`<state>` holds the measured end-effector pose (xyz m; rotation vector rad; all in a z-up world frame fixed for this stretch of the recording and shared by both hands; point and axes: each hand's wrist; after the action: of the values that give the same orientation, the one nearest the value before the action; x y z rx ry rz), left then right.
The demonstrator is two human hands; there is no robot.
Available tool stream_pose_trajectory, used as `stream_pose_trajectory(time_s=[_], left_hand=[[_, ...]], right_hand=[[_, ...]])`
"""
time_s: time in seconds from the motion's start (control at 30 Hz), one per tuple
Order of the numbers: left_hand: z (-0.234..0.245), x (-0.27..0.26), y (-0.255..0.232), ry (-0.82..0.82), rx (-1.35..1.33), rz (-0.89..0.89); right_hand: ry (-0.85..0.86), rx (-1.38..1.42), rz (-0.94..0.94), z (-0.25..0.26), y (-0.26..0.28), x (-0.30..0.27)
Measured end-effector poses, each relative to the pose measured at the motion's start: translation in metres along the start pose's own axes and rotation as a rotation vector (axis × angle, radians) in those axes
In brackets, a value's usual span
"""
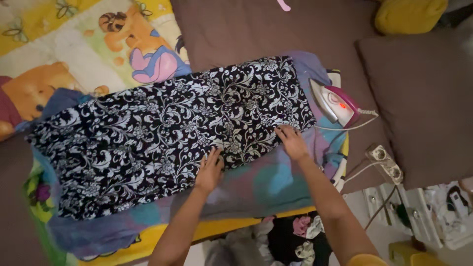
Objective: The person irons a black and white patterned garment on a bed using a pink electric iron. They repeatedly smooth the fabric, adjust its position, and iron different sections before folding the garment at the end.
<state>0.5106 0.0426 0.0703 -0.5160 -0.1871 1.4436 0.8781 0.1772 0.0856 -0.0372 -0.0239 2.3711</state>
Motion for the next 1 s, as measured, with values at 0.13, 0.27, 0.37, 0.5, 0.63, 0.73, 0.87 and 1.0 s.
stream_pose_trajectory(time_s=[0.13,0.27,0.37,0.5,0.63,0.73,0.87,1.0], left_hand=[[-0.006,0.003,0.003,0.119,-0.033,0.034],[0.003,-0.008,-0.008,0.088,-0.021,-0.141],[0.011,-0.011,-0.012,0.108,-0.068,-0.167],[0.004,-0.017,-0.012,0.068,-0.062,-0.128],[0.005,-0.014,-0.021,0.044,-0.113,-0.212],[0.010,-0.010,-0.034,0.477,-0.056,0.089],[0.011,0.022,-0.056,0.249,-0.198,0.077],[-0.004,0.050,-0.073,-0.109,-0.304,0.013]], right_hand=[[0.007,-0.022,-0.056,-0.039,-0.032,-0.013],[0.054,-0.033,-0.079,-0.048,-0.038,-0.037],[0.099,-0.075,-0.088,-0.038,-0.033,-0.045],[0.148,-0.161,-0.182,-0.033,-0.022,-0.051],[0.220,-0.163,-0.298,-0.032,-0.028,-0.042],[0.503,-0.019,-0.401,-0.026,-0.046,-0.040],[0.042,-0.203,-0.292,0.002,-0.115,-0.030],[-0.178,-0.176,-0.378,0.032,-0.182,-0.031]])
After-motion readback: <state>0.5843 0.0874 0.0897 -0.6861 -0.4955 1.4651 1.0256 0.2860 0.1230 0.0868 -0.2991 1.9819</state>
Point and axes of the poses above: each hand's wrist, its own x-axis towards the middle knuckle, its own z-axis out of the back of the hand, y = z × x, and after that the axes turned 13 degrees about z, right-handed
